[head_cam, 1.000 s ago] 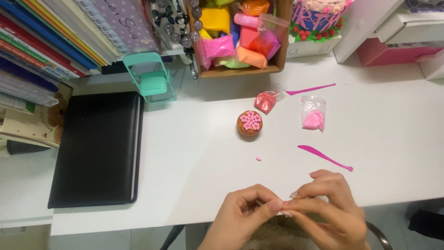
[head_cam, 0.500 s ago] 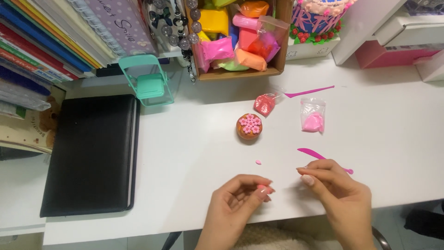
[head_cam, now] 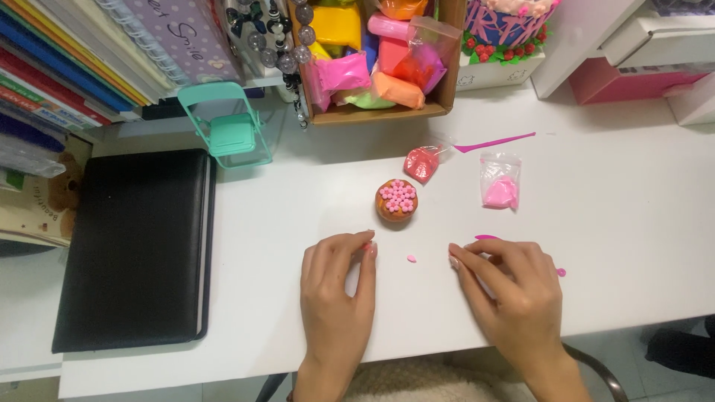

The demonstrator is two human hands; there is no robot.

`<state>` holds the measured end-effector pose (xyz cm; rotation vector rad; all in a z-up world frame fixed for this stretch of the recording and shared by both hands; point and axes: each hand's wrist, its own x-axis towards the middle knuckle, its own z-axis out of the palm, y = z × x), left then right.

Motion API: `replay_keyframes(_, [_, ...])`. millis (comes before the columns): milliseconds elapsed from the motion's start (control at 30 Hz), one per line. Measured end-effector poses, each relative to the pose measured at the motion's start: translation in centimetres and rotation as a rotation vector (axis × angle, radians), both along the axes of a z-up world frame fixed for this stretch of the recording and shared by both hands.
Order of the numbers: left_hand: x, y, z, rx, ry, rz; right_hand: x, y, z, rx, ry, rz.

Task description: Decorating a miniature donut with small pieces of pink clay

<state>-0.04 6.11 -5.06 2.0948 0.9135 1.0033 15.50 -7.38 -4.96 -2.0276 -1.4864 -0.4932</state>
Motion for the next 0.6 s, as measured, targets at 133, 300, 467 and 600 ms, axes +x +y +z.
replay_keyframes(133, [0.0,0.2,-0.3,0.045,0.031,-0.013,-0.4,-0.5,0.1,-0.048,-0.007,0.036])
replay_keyframes(300, [-0.2,0.1,-0.2,-0.026,0.063,-0.008,-0.3,-1.9,-0.5,-0.105,-0.003,0.073])
replay_keyframes(467, [-0.2,0.1,-0.5,-0.007,0.069,0.001,-0.4,-2.0,-0.5,-0.128,0.018,0.012])
replay_keyframes(600, [-0.2,0.0,-0.5,-0.023,0.073,0.002,-0.2,-2.2,0.0,-0.058,0.031,0.080])
